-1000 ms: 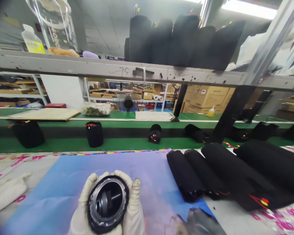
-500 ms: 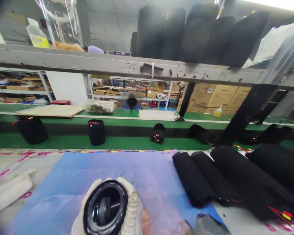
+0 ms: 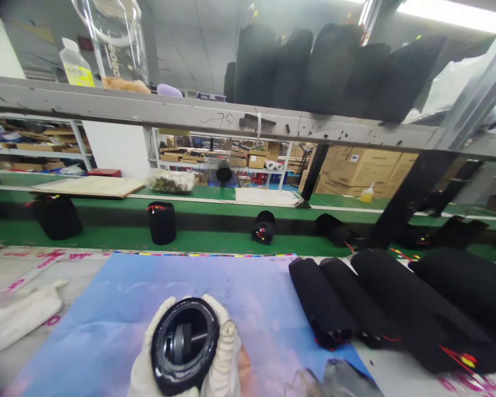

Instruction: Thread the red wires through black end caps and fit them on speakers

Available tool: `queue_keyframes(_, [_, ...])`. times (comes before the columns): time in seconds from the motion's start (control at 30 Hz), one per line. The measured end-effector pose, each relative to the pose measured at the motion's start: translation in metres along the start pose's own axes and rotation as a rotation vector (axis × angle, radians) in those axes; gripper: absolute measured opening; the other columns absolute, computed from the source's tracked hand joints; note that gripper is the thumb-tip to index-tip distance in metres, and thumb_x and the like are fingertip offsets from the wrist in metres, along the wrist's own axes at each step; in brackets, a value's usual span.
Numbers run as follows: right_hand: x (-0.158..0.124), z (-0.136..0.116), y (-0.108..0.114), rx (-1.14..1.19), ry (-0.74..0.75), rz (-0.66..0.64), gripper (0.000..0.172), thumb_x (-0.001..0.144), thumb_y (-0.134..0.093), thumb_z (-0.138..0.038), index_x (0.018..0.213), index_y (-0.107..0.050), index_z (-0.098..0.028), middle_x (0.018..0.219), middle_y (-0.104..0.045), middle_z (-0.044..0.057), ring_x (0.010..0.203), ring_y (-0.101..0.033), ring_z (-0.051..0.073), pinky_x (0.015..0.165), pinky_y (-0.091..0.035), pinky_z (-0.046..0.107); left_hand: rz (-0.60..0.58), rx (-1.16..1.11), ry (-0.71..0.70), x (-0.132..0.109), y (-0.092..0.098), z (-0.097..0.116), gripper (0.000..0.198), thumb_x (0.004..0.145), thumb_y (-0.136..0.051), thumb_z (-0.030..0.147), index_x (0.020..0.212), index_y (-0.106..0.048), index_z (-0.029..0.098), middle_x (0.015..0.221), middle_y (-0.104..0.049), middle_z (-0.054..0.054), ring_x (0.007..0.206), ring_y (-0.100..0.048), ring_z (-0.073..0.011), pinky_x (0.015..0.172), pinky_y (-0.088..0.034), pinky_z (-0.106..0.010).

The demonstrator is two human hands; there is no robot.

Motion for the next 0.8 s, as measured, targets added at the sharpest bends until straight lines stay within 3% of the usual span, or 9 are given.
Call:
queue_keyframes(0.13, [0.011,0.021,-0.055,0.025,0.016,0.067,0.028,0.098,-0.06,-0.034,0.124,-0.061,-0.021,0.129,-0.062,0.008,0.107,-0.065,0.022,0.091,-0.056,0.042,0.009,0.031,-0.088,-0.001,-0.002,-0.005,0.096,0.07,-0.075,0.066,0.149,-0.035,0.031,0.136,-0.065,-0.009,0.126,-0.061,-0.0339,0.112,-0.044,-0.053])
queue_keyframes(0.23, [0.015,0.041,-0.081,0.039,0.009,0.12,0.031,0.099,-0.06,-0.035,0.126,-0.06,-0.021,0.132,-0.061,0.009,0.11,-0.064,0.023,0.093,-0.055,0.044,0.057,0.081,-0.196,-0.001,-0.001,-0.005,0.085,0.076,-0.07,0.064,0.147,-0.038,0.028,0.138,-0.062,-0.012,0.125,-0.061,-0.0331,0.11,-0.046,-0.05])
queue_keyframes(0.37, [0.012,0.054,-0.077,0.031,-0.016,0.18,0.037,0.097,-0.055,-0.054,0.123,-0.066,-0.03,0.137,-0.061,0.006,0.127,-0.057,0.027,0.108,-0.048,0.045,0.115,0.185,-0.346,0.0,0.006,0.01,0.062,0.071,-0.08,0.05,0.126,-0.062,0.028,0.132,-0.063,-0.011,0.129,-0.057,-0.0342,0.111,-0.045,-0.045])
queue_keyframes(0.47, [0.016,0.051,-0.069,0.014,-0.031,0.174,0.043,0.091,-0.054,-0.065,0.118,-0.072,-0.037,0.132,-0.067,0.002,0.132,-0.054,0.029,0.112,-0.045,0.04,0.13,0.312,-0.462,-0.001,0.008,0.026,0.052,0.073,-0.079,0.039,0.123,-0.065,0.032,0.125,-0.067,-0.008,0.12,-0.063,-0.0306,0.107,-0.048,-0.041])
queue_keyframes(0.6, [0.029,0.043,-0.07,0.013,-0.024,0.108,0.055,0.083,-0.057,-0.074,0.115,-0.075,-0.034,0.121,-0.072,0.004,0.127,-0.058,0.032,0.114,-0.041,0.041,0.048,0.291,-0.348,0.006,0.005,0.022,0.075,0.075,-0.075,0.036,0.144,-0.045,0.033,0.127,-0.067,-0.007,0.115,-0.068,-0.0278,0.097,-0.055,-0.036])
queue_keyframes(0.67, [0.031,0.042,-0.073,0.031,-0.025,0.079,0.055,0.082,-0.057,-0.075,0.112,-0.076,-0.034,0.121,-0.071,0.004,0.125,-0.059,0.031,0.114,-0.041,0.04,-0.002,0.313,-0.326,0.008,0.003,0.023,0.081,0.07,-0.08,0.038,0.145,-0.048,0.03,0.129,-0.067,-0.009,0.117,-0.067,-0.0308,0.095,-0.056,-0.037])
queue_keyframes(0.73, [0.029,0.045,-0.074,0.066,-0.036,0.072,0.058,0.089,-0.043,-0.075,0.117,-0.074,-0.034,0.124,-0.07,0.004,0.123,-0.062,0.03,0.111,-0.045,0.042,-0.039,0.388,-0.335,0.01,0.002,0.028,0.069,0.071,-0.081,0.041,0.136,-0.06,0.031,0.132,-0.066,-0.009,0.123,-0.062,-0.0331,0.101,-0.053,-0.037])
queue_keyframes(0.8, [0.024,0.05,-0.073,0.1,-0.087,0.083,0.059,0.095,-0.033,-0.071,0.126,-0.068,-0.036,0.128,-0.069,0.003,0.121,-0.063,0.028,0.109,-0.048,0.046,-0.063,0.393,-0.317,0.011,0.002,0.031,0.053,0.08,-0.072,0.048,0.132,-0.065,0.034,0.134,-0.067,-0.006,0.126,-0.061,-0.0313,0.106,-0.048,-0.037])
Point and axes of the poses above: each hand's wrist, its own x-axis towards the middle knuckle, its own y-axis out of the back of the hand, z = x × y, the point moved 8 cm from there along x, towards the middle knuckle
